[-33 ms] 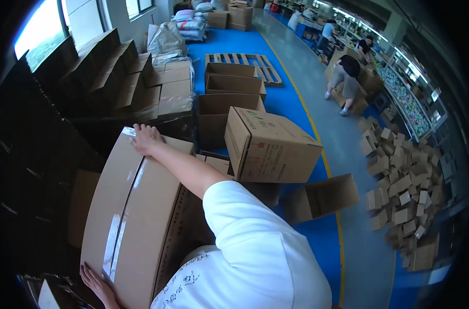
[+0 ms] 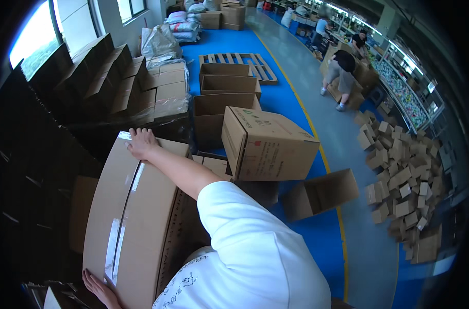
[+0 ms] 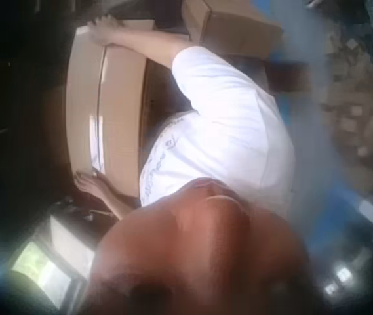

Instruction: The person assembles and seals a cardboard box using a tape dispenser.

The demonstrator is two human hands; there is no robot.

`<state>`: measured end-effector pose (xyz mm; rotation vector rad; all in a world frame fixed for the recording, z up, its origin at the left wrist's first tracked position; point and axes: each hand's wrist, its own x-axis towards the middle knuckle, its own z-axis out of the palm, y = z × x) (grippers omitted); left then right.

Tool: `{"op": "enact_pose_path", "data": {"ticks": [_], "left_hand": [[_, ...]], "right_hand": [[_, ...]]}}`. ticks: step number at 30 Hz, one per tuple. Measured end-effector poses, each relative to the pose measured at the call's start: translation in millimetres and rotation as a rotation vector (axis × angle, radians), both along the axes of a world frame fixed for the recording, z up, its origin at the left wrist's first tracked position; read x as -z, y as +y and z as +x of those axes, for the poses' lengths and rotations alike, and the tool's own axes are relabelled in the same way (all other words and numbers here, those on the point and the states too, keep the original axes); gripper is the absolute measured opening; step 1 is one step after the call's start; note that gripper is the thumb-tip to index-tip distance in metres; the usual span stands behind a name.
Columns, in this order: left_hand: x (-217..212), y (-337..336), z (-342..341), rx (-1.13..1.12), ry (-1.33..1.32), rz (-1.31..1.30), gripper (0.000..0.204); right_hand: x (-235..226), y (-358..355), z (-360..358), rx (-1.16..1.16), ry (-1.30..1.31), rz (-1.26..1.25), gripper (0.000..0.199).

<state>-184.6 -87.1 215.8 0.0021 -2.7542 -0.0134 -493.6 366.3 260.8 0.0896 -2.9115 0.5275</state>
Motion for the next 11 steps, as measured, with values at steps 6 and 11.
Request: {"op": "enact_pose_path", "data": {"ticks": [6,11], "left_hand": [[42.4,-38.2,-28.6,0.107,0.381,0.082,0.069],[2.4,10.5,-7.0,-0.028,0.415,0.789,0.044]], "right_hand": [[-15.8,10.0,15.5,0.161,-0.067,0.279,0.067],[-10.7,6.0,1.2,0.24,-0.092,0.077,0.063]]}}
